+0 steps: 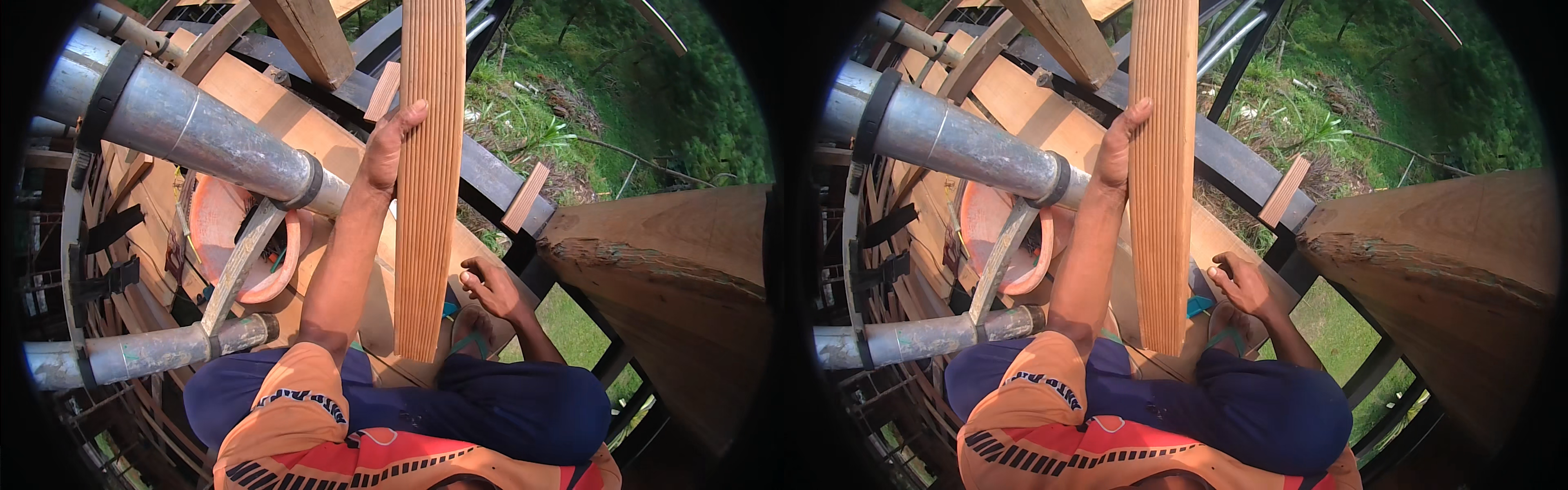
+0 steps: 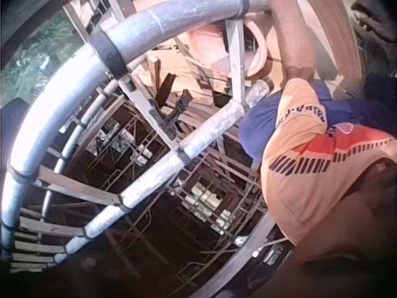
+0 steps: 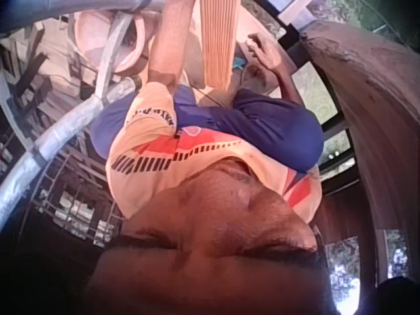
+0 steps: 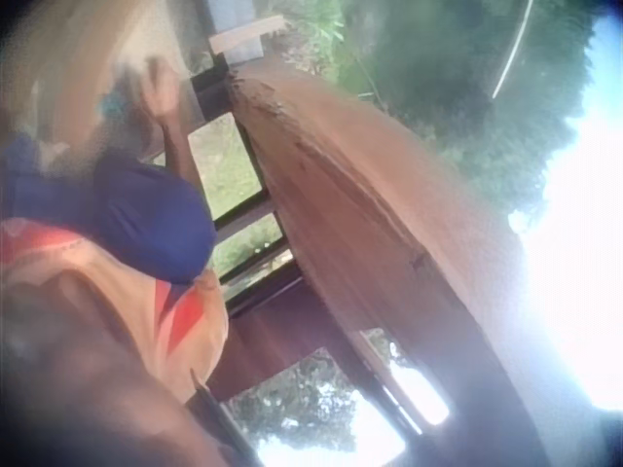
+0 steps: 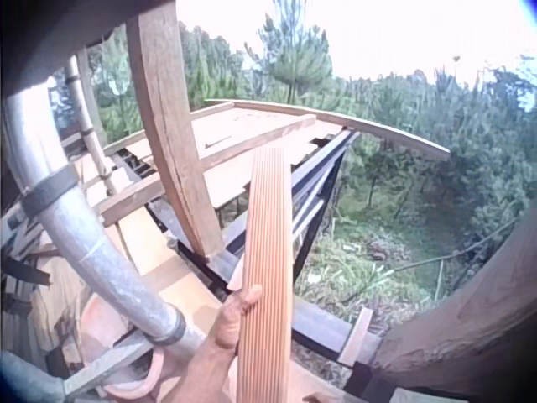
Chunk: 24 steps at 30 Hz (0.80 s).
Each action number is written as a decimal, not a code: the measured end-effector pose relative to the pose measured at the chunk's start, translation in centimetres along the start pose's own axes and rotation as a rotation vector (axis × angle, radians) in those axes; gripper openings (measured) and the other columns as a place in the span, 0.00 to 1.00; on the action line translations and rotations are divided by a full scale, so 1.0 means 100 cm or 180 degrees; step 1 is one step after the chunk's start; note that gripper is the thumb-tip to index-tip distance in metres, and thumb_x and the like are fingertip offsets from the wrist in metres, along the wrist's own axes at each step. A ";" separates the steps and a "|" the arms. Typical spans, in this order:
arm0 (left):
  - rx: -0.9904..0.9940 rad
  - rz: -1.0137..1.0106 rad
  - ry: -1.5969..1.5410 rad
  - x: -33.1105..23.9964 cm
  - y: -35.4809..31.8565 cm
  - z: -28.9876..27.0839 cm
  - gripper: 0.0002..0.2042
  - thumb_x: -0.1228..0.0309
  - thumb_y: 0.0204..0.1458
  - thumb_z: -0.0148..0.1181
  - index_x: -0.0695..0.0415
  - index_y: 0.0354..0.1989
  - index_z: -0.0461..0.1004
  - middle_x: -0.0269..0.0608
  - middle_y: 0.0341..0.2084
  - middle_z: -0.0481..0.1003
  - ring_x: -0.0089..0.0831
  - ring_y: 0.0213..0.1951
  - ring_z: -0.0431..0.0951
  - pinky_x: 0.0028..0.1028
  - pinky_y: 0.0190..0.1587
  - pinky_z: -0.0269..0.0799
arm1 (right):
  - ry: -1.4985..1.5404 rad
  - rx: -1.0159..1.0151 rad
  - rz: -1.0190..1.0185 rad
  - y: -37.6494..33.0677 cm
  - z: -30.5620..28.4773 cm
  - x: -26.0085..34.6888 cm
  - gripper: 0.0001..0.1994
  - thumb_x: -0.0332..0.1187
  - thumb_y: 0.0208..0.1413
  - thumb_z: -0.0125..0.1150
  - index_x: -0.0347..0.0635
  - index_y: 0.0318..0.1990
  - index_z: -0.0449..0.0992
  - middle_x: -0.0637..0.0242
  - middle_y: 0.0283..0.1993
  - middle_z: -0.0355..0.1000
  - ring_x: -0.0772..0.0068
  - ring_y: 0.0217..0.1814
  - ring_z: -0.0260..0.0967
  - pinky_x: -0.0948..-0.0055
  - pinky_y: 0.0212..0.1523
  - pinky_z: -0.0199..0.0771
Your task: The person sits on a wooden floor and uses a cordless drill to fasten small wooden blocks to metal scaffolding poles. They repeatedly pick up blocks, align them, and drill screws to secure them to the structure.
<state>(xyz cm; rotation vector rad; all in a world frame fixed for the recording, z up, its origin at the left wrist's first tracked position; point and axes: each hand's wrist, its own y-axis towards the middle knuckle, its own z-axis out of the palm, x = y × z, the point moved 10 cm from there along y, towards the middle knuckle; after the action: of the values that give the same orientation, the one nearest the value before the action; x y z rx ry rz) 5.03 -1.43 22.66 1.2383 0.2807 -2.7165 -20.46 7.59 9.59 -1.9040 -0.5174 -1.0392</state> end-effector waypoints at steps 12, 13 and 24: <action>-0.0486 0.0786 0.1046 -0.130 -0.105 0.020 0.35 0.58 0.47 0.69 0.66 0.61 0.66 0.57 0.44 0.78 0.49 0.46 0.84 0.47 0.52 0.85 | -0.2029 -0.0636 -0.0757 0.073 0.077 0.010 0.16 0.32 0.50 0.66 0.34 0.42 0.71 0.48 0.43 0.71 0.49 0.44 0.77 0.55 0.38 0.82; -0.0700 0.1052 0.1088 -0.138 -0.114 0.015 0.36 0.59 0.46 0.70 0.67 0.61 0.66 0.57 0.44 0.77 0.50 0.47 0.83 0.49 0.55 0.83 | -0.1824 -0.0417 -0.0781 0.071 0.076 0.011 0.16 0.33 0.50 0.66 0.34 0.41 0.71 0.47 0.42 0.72 0.48 0.43 0.77 0.54 0.39 0.81; -0.1385 0.1428 0.1346 -0.179 -0.127 -0.010 0.37 0.68 0.36 0.66 0.69 0.60 0.67 0.56 0.45 0.76 0.48 0.49 0.80 0.45 0.56 0.78 | 0.1543 0.0092 -0.0944 0.075 -0.053 0.121 0.13 0.41 0.71 0.51 0.39 0.43 0.72 0.70 0.33 0.70 0.77 0.38 0.66 0.72 0.41 0.67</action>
<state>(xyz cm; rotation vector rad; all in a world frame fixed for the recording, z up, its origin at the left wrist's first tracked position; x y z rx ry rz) 14.78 12.04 36.93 1.5013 0.5313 -1.8797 -10.93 -1.43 17.19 -1.5001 -0.5329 -1.6185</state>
